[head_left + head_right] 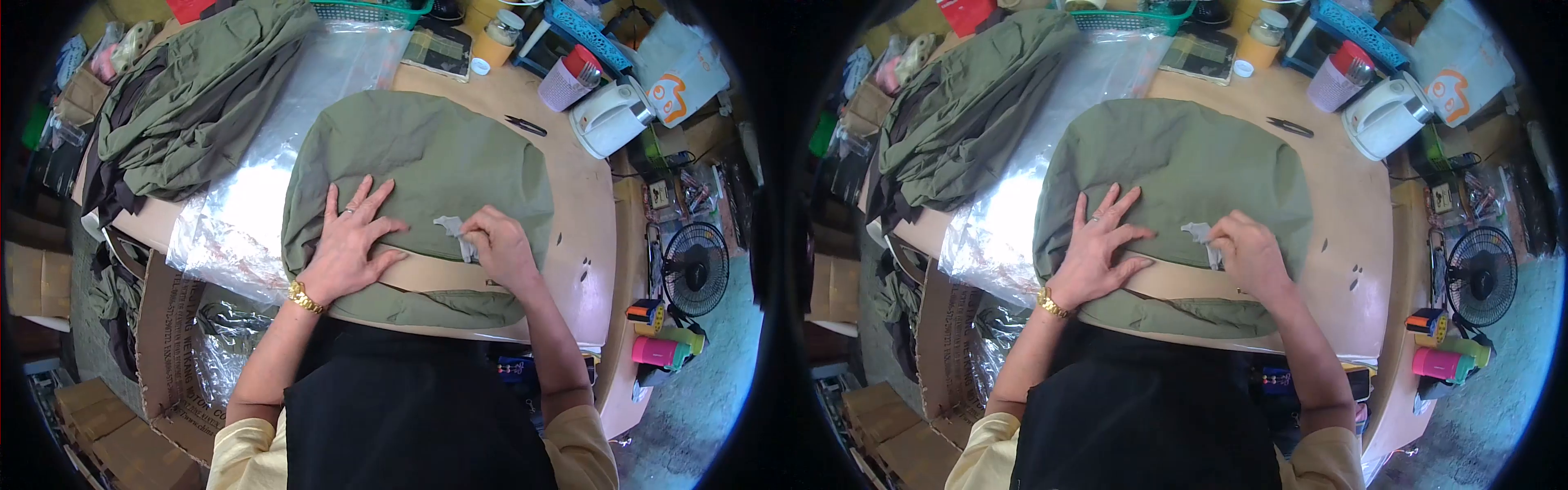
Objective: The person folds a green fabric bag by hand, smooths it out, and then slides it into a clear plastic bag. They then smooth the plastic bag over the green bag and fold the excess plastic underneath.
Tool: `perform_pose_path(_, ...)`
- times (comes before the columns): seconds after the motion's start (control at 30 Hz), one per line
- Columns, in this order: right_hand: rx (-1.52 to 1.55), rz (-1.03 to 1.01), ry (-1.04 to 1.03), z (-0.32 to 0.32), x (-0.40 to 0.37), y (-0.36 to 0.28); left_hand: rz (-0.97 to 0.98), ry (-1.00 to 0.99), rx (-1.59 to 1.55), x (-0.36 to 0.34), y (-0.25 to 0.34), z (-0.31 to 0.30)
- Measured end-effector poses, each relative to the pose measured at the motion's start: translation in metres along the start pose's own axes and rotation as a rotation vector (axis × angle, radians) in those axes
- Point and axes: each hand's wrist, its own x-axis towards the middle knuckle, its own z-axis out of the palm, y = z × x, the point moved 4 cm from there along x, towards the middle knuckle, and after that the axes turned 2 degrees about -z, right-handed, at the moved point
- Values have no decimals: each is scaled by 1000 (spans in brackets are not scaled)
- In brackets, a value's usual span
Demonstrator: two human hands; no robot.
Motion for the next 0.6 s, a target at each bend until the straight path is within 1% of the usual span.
perform_pose_path(0.07,252,173,61,-9,-1,3,1,20,-44,1,-2,3)
perform_pose_path(0.1,247,173,59,-11,-3,1,-7,27,-34,1,-5,6)
perform_pose_path(0.17,353,67,50,-11,-8,-7,-23,81,-26,2,-5,7)
perform_pose_path(0.2,358,67,52,-8,-10,-6,-23,78,-22,3,-2,7)
perform_pose_path(0.27,129,-81,-46,2,-16,-5,-60,118,42,5,4,6)
perform_pose_path(0.3,127,-78,-40,4,-17,-2,-54,117,42,6,12,6)
perform_pose_path(0.37,218,11,-80,7,-13,7,-95,129,80,6,30,7)
perform_pose_path(0.4,218,14,-77,6,-11,6,-92,127,80,7,34,12)
perform_pose_path(0.47,269,152,-109,4,-9,7,8,59,-105,9,43,28)
perform_pose_path(0.6,350,170,-43,9,-11,19,73,115,-145,21,48,43)
